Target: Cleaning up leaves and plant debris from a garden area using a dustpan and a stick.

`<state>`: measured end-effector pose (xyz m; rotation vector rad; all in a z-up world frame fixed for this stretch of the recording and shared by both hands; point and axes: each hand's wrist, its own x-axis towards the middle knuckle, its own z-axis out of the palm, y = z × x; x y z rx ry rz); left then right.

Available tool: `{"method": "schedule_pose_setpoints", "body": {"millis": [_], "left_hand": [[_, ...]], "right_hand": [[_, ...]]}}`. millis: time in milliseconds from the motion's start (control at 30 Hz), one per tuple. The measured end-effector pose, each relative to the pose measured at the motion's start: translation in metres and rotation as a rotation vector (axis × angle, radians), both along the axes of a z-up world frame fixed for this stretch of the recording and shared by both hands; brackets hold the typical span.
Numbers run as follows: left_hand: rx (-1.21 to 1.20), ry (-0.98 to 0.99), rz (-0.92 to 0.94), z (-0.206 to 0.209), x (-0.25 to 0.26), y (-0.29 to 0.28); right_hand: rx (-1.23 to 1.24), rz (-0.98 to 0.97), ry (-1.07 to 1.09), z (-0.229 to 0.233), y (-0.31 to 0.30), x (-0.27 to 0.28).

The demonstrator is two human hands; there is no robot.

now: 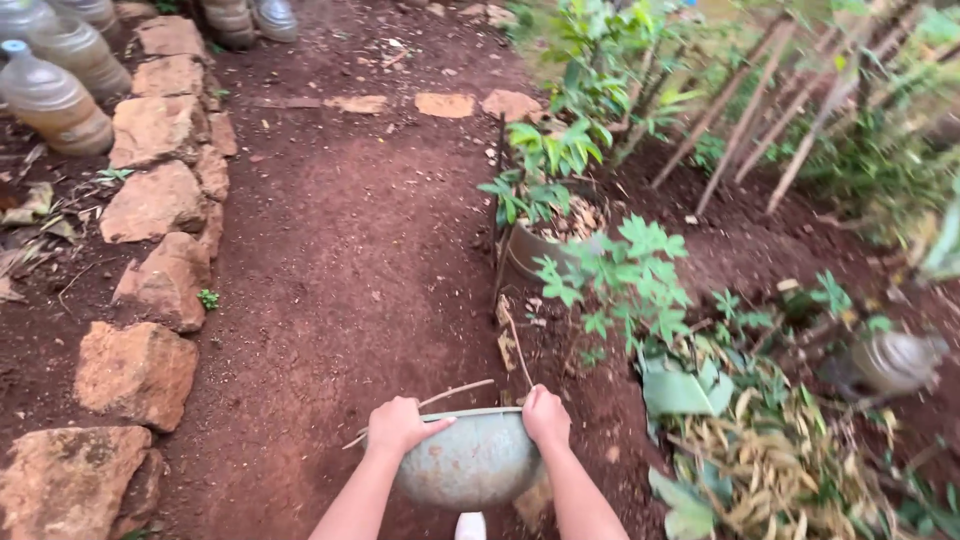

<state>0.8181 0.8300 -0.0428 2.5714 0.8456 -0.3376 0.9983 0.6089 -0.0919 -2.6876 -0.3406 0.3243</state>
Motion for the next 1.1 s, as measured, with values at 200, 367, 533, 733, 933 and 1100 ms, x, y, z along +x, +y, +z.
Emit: {"method": "schedule_pose_setpoints", "body": {"millis": [200, 367, 533, 733, 933, 1100], "left_hand": [[-0.024, 0.042, 0.099, -0.007, 0.034, 0.007], [-0.073, 0.093, 0.166, -0.018, 0.037, 0.009], [-0.088, 0.126, 0.193, -0.031, 0.040, 0.022], [-0.097, 0.122, 0.162, -0.046, 0.052, 0.023], [-0.113, 0.060, -0.015, -0.050, 0.099, 0.025], [-0.104, 0.011, -0.282, -0.050, 0.164, 0.038]], "right_hand": [[-0.005, 0.089, 0.018, -0.005, 0.026, 0.050], [-0.019, 0.134, 0.050, -0.022, 0.038, 0.063], [-0.062, 0.158, 0.094, -0.037, 0.052, 0.069], [-0.107, 0.156, 0.122, -0.028, 0.049, 0.075], [-0.137, 0.005, 0.168, -0.033, 0.018, 0.096], [-0.157, -0.238, 0.103, -0.032, -0.014, 0.109]]}}
